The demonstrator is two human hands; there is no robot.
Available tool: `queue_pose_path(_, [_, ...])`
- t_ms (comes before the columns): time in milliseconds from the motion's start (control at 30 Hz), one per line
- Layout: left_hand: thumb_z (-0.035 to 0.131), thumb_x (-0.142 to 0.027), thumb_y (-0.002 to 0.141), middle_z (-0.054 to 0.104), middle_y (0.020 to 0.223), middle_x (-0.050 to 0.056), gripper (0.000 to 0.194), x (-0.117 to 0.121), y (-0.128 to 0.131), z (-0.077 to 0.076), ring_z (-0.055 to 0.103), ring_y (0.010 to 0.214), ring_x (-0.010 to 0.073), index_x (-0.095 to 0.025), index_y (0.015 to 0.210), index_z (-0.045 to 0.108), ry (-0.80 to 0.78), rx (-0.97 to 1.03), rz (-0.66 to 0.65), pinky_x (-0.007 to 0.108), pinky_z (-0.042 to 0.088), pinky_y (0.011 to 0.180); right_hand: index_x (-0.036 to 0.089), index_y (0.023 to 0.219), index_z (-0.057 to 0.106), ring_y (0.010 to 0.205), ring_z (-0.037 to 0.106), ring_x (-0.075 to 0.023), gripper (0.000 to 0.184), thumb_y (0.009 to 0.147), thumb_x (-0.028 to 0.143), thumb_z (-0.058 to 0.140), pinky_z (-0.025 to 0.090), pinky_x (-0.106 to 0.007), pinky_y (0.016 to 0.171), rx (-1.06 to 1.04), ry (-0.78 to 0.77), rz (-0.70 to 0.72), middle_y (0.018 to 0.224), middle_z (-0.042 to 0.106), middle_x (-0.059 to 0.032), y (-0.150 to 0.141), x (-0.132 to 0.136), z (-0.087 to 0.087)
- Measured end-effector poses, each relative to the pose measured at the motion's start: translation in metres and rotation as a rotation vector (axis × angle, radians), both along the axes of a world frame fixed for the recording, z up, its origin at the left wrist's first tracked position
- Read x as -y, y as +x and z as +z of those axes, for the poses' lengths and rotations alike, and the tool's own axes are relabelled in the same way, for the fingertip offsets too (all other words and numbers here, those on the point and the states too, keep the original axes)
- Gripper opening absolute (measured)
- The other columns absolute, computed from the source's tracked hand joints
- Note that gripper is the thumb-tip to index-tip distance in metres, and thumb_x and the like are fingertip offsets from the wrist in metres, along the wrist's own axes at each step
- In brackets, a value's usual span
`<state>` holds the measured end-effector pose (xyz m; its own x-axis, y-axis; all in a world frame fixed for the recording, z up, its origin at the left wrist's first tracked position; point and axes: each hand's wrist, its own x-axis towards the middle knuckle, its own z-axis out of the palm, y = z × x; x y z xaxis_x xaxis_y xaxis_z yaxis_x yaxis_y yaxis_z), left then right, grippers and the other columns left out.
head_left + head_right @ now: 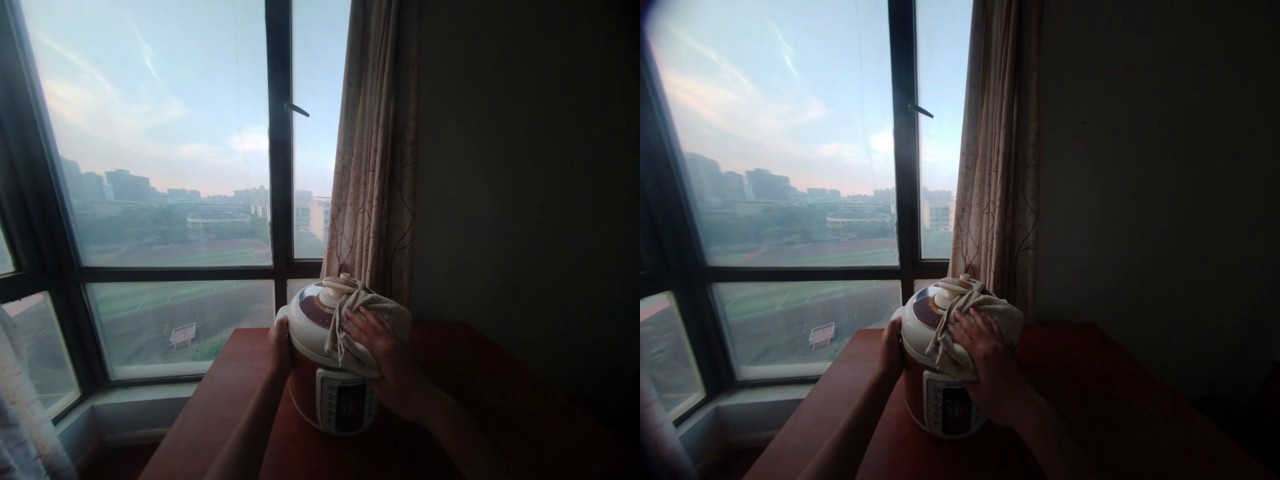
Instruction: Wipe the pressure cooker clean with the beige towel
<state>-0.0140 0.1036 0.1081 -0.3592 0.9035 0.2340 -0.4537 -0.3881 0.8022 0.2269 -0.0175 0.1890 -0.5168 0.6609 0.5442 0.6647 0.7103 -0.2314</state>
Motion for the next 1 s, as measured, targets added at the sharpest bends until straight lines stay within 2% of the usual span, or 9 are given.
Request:
queue_pose_path(100, [0.072, -0.050, 0.068, 0.058, 0.063, -0.002, 0.035, 0.002, 0.001, 0.003, 0.047, 0.061, 0.0151, -0.017, 0.067, 0.061, 0.005, -0.012, 0.005, 0.027, 0.041, 0.059, 0.028, 0.153, 0.036, 0.153, 0.011, -0.0301, 0.068, 0.088, 0.023, 0.056, 0.011, -0.058, 0.123, 0.096, 0.004, 0.135, 0.164, 0.024, -0.0023, 0.005, 0.015, -0.008])
queue_pose_path(200, [0.071, -0.049, 0.067, 0.057, 0.062, -0.002, 0.034, 0.004, 0.002, 0.006, 0.045, 0.060, 0.0142, -0.017, 0.066, 0.060, 0.003, -0.014, -0.003, 0.027, 0.041, 0.058, 0.028, 0.152, 0.036, 0.153, 0.011, -0.0297, 0.071, 0.085, 0.020, 0.057, 0.012, -0.056, 0.123, 0.125, 0.065, 0.160, 0.165, 0.022, -0.0023, 0.018, 0.011, -0.019])
queue_pose_path(300, [0.070, -0.048, 0.066, 0.055, 0.061, -0.003, 0.033, 0.005, 0.002, 0.008, 0.044, 0.060, 0.0139, -0.017, 0.065, 0.059, -0.009, -0.015, -0.018, 0.027, 0.040, 0.057, 0.026, 0.154, 0.033, 0.152, 0.014, -0.0293, 0.071, 0.086, 0.023, 0.056, 0.017, -0.056, 0.123, -0.012, 0.117, 0.108, 0.165, 0.023, -0.0053, 0.037, -0.015, -0.029])
queue_pose_path(400, [0.068, -0.045, 0.067, 0.051, 0.057, -0.004, 0.030, 0.006, 0.002, 0.009, 0.040, 0.057, 0.0127, -0.018, 0.062, 0.055, -0.023, -0.015, -0.023, 0.026, 0.038, 0.055, 0.023, 0.151, 0.038, 0.149, 0.027, -0.0273, 0.063, 0.089, 0.026, 0.053, 0.026, -0.054, 0.121, -0.228, 0.108, 0.080, 0.159, 0.037, -0.0094, 0.053, -0.057, -0.030])
queue_pose_path(467, [0.066, -0.043, 0.068, 0.046, 0.055, -0.005, 0.029, 0.006, 0.003, 0.010, 0.037, 0.054, 0.0115, -0.020, 0.060, 0.051, -0.034, -0.011, -0.015, 0.025, 0.036, 0.052, 0.022, 0.142, 0.051, 0.143, 0.040, -0.0270, 0.054, 0.089, 0.029, 0.055, 0.031, -0.051, 0.119, -0.298, 0.063, 0.046, 0.150, 0.050, -0.0108, 0.057, -0.088, -0.022])
queue_pose_path(533, [0.065, -0.041, 0.069, 0.043, 0.054, -0.006, 0.029, 0.007, 0.004, 0.011, 0.034, 0.053, 0.0108, -0.020, 0.059, 0.047, -0.045, -0.007, -0.006, 0.025, 0.034, 0.050, 0.020, 0.133, 0.060, 0.136, 0.049, -0.0263, 0.048, 0.086, 0.026, 0.058, 0.034, -0.048, 0.118, -0.302, -0.036, -0.066, 0.141, 0.058, -0.0108, 0.055, -0.117, -0.009])
queue_pose_path(733, [0.062, -0.041, 0.071, 0.043, 0.053, -0.006, 0.028, 0.004, 0.004, 0.008, 0.033, 0.052, 0.0106, -0.021, 0.060, 0.047, -0.065, -0.006, -0.023, 0.025, 0.033, 0.049, 0.022, 0.120, 0.069, 0.114, 0.065, -0.0226, 0.037, 0.084, 0.014, 0.062, 0.049, -0.034, 0.100, -0.251, -0.233, -0.195, 0.116, 0.073, -0.0049, 0.036, -0.187, 0.028])
queue_pose_path(833, [0.063, -0.041, 0.072, 0.045, 0.054, -0.005, 0.027, 0.004, 0.003, 0.006, 0.036, 0.053, 0.0109, -0.020, 0.061, 0.050, -0.064, -0.005, -0.026, 0.024, 0.033, 0.049, 0.018, 0.115, 0.069, 0.107, 0.066, -0.0236, 0.025, 0.091, 0.023, 0.063, 0.053, -0.037, 0.093, -0.230, -0.333, -0.324, 0.112, 0.072, -0.0064, 0.028, -0.215, 0.036])
queue_pose_path(1000, [0.066, -0.044, 0.072, 0.050, 0.057, -0.005, 0.028, 0.004, 0.001, 0.002, 0.041, 0.054, 0.0119, -0.019, 0.064, 0.054, -0.082, 0.012, -0.040, 0.025, 0.037, 0.053, 0.018, 0.123, 0.060, 0.106, 0.064, -0.0232, 0.036, 0.094, 0.038, 0.064, 0.055, -0.042, 0.088, -0.173, -0.425, -0.495, 0.125, 0.061, -0.0085, 0.016, -0.249, 0.042])
